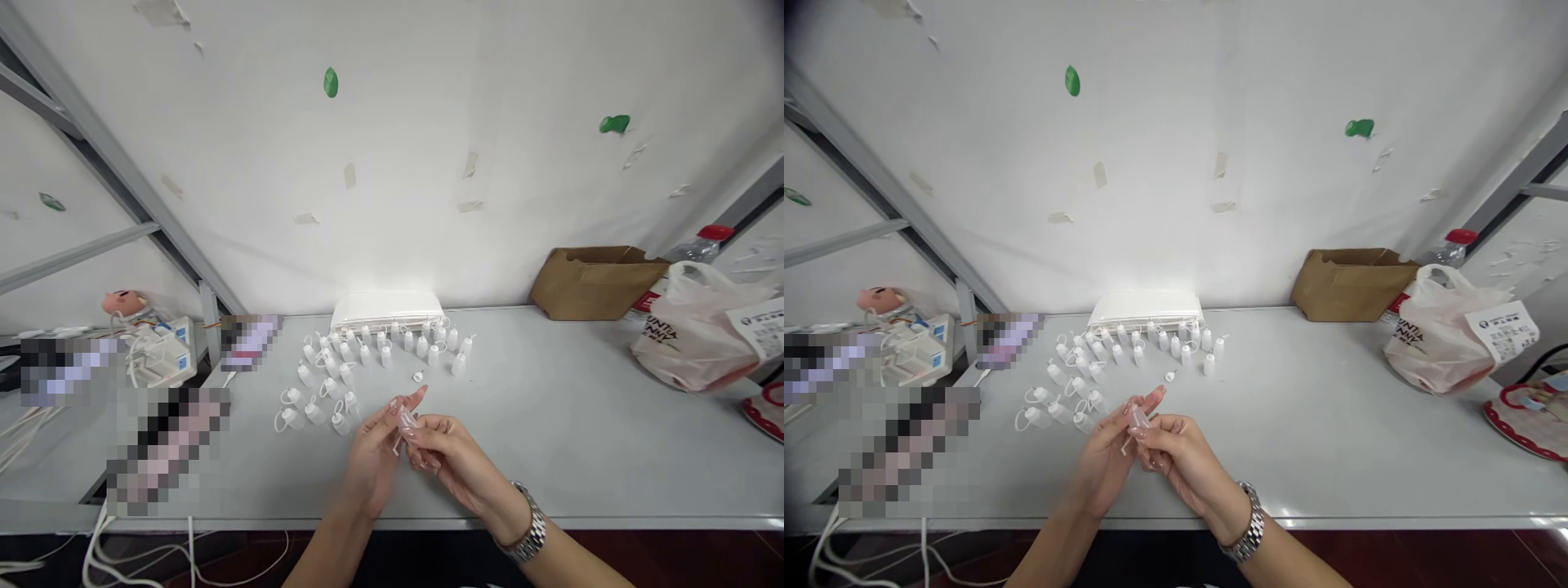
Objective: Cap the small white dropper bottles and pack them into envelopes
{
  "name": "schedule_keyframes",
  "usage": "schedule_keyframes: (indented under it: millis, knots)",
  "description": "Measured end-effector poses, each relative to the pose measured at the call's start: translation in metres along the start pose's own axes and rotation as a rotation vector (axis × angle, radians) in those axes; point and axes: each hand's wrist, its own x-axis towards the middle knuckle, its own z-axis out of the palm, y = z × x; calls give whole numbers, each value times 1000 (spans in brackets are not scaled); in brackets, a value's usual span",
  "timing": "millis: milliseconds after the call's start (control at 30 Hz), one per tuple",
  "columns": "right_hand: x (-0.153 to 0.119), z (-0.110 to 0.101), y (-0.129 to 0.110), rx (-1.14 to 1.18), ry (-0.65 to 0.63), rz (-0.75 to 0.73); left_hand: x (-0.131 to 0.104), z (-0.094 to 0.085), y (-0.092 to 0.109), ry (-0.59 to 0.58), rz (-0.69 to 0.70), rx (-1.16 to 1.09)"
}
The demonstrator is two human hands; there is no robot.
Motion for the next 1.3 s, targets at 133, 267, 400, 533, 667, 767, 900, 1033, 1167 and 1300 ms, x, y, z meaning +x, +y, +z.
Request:
schedule_keyframes:
  millis: [133, 267, 400, 533, 667, 767, 900, 1033, 1167, 1300]
  knots:
    - [2, 0, 5, -28, 29, -39, 2, -7, 7, -23, -23, 36]
    - [1, -1, 13, -376, 162, -186, -1, -8, 9, -49, 2, 52]
    - [-4, -2, 24, -843, 273, -561, -6, -3, 7, -40, 17, 84]
    - [-7, -2, 33, -1091, 285, -853, -8, 2, 5, 0, 14, 111]
    - [-9, 1, 27, -941, 289, -698, -10, 5, 6, 44, 55, 139]
    - [-9, 3, 16, -672, 253, -408, -12, 5, 7, 49, 92, 175]
    - [-7, 2, 6, -352, 134, -169, -13, 1, 8, 14, 117, 192]
    - [-5, 0, 2, -120, 11, -66, -12, -3, 8, -4, 111, 163]
    - [-6, 0, -2, -61, 12, -45, -10, -5, 6, 6, 102, 154]
    - [-5, -3, -2, -113, 69, -82, -7, -5, 5, 23, 103, 103]
